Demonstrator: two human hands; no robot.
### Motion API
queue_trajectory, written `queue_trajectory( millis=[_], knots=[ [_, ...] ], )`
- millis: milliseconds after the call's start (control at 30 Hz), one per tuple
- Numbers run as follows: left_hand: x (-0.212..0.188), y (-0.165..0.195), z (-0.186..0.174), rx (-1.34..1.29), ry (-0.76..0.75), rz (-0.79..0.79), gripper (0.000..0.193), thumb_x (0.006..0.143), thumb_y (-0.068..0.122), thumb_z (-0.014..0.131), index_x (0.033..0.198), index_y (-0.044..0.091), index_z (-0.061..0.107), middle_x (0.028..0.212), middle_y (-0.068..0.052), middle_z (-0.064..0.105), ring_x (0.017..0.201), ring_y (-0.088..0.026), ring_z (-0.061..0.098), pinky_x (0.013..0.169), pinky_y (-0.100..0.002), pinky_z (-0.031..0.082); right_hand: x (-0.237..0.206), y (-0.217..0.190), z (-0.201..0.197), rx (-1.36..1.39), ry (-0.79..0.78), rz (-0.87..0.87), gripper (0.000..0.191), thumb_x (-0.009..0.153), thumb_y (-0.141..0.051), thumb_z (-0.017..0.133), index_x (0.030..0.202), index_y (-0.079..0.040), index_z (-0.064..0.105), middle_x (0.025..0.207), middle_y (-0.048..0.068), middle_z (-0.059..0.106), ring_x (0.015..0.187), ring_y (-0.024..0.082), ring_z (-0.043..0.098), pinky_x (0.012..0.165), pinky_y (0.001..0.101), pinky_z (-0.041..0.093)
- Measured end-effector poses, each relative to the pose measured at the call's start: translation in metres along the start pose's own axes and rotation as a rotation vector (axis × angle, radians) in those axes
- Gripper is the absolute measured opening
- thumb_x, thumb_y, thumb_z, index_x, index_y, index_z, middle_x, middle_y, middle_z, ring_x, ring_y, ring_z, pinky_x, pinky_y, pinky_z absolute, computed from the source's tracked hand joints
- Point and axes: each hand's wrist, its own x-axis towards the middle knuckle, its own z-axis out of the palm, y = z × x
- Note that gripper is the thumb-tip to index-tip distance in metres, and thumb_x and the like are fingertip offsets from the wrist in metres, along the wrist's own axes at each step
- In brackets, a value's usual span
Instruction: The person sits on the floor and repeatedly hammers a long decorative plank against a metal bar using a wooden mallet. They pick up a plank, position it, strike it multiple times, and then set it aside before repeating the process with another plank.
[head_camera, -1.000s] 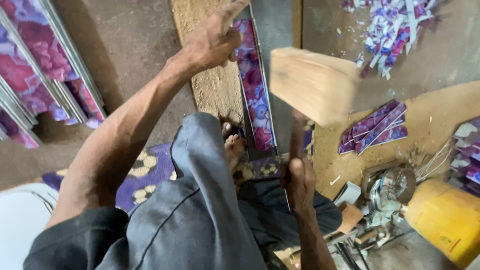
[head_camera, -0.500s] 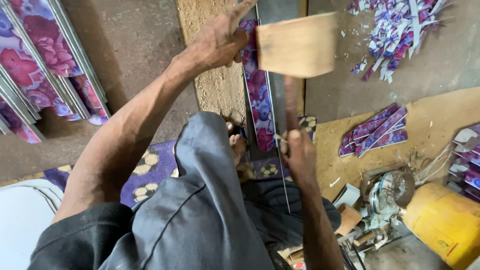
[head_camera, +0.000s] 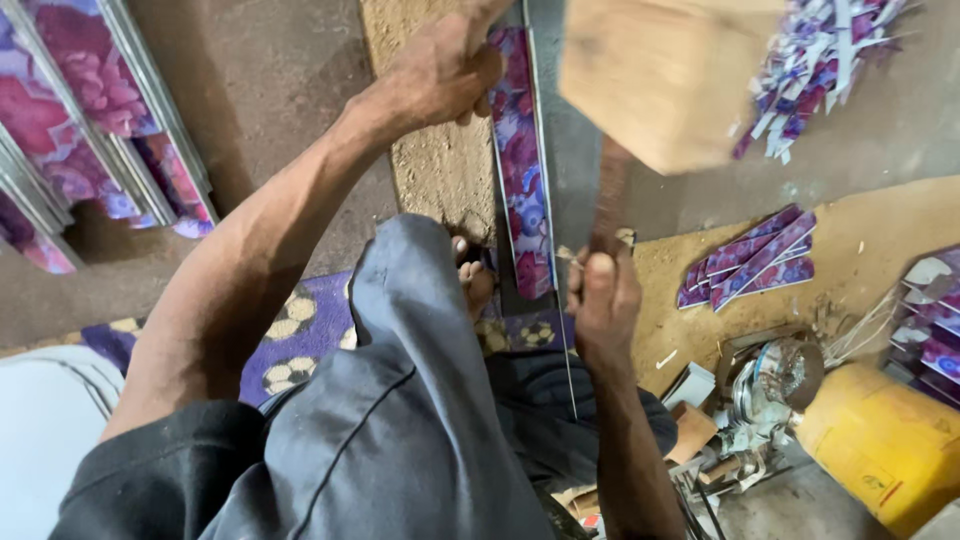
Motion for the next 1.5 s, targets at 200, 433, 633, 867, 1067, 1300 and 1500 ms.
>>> queue_trajectory(
  millis=[200, 433, 633, 867, 1067, 1300, 1500],
  knots=[
    [-0.001, -0.004, 0.002, -0.031, 0.008, -0.02, 0.065, 0.103, 0.001, 0.044, 0.165, 0.012, 0.026, 0.079, -0.009, 0.072, 0.055, -0.014, 0.07, 0.048, -0.029, 0.058, 0.001, -0.011, 0.005, 0.04, -0.008, 0.038, 0.039, 0.109, -0.039, 0.042, 0.105, -0.004, 0.057, 0.074, -0.001, 0.052, 0.058, 0.006, 0.046, 0.049, 0.0234, 0.038],
    [0.0, -0.013, 0.005, 0.032, -0.001, -0.057, 0.063, 0.102, 0.006, 0.048, 0.162, 0.016, 0.028, 0.072, -0.01, 0.068, 0.05, -0.016, 0.065, 0.044, -0.03, 0.056, -0.008, -0.022, 0.001, -0.008, -0.08, 0.128, 0.039, 0.109, -0.039, 0.041, 0.103, -0.003, 0.056, 0.074, 0.0, 0.052, 0.056, 0.007, 0.045, 0.048, 0.0238, 0.037],
    [-0.002, -0.018, 0.005, 0.05, 0.034, 0.051, 0.064, 0.104, 0.005, 0.046, 0.165, 0.018, 0.03, 0.074, -0.006, 0.072, 0.054, -0.013, 0.068, 0.05, -0.028, 0.06, -0.011, -0.024, 0.0, -0.109, 0.021, -0.007, 0.038, 0.11, -0.038, 0.042, 0.103, -0.002, 0.055, 0.075, 0.0, 0.054, 0.056, 0.006, 0.045, 0.049, 0.0237, 0.038],
    [-0.005, -0.013, 0.003, 0.015, 0.016, 0.023, 0.064, 0.107, 0.007, 0.049, 0.166, 0.017, 0.025, 0.077, -0.006, 0.07, 0.055, -0.015, 0.064, 0.046, -0.03, 0.059, -0.02, -0.014, -0.006, -0.082, 0.042, -0.054, 0.037, 0.11, -0.039, 0.044, 0.106, -0.004, 0.057, 0.077, -0.001, 0.054, 0.06, 0.006, 0.046, 0.052, 0.0233, 0.038],
    [-0.007, -0.011, 0.003, 0.039, -0.018, -0.089, 0.067, 0.104, 0.01, 0.05, 0.164, 0.022, 0.025, 0.074, -0.007, 0.07, 0.055, -0.014, 0.064, 0.05, -0.029, 0.06, -0.03, 0.009, -0.015, -0.152, 0.027, 0.066, 0.037, 0.109, -0.038, 0.046, 0.106, -0.004, 0.059, 0.076, 0.0, 0.053, 0.06, 0.009, 0.048, 0.052, 0.0261, 0.039],
    [-0.007, -0.016, 0.004, -0.048, 0.006, -0.067, 0.055, 0.104, 0.012, 0.051, 0.157, 0.016, 0.035, 0.076, -0.009, 0.069, 0.059, -0.014, 0.067, 0.053, -0.03, 0.06, -0.054, 0.024, -0.026, -0.329, -0.053, -0.079, 0.052, 0.111, -0.053, 0.042, 0.108, -0.004, 0.06, 0.075, 0.0, 0.052, 0.061, 0.01, 0.049, 0.055, 0.0272, 0.039],
    [-0.011, -0.02, 0.01, -0.056, 0.034, 0.067, 0.064, 0.104, 0.009, 0.053, 0.164, 0.01, 0.031, 0.092, -0.009, 0.072, 0.064, -0.015, 0.07, 0.054, -0.031, 0.061, -0.079, 0.03, -0.03, -0.035, 0.131, -0.037, 0.056, 0.105, -0.057, 0.04, 0.108, -0.005, 0.06, 0.066, -0.001, 0.048, 0.053, 0.01, 0.041, 0.049, 0.0274, 0.032]
  ],
)
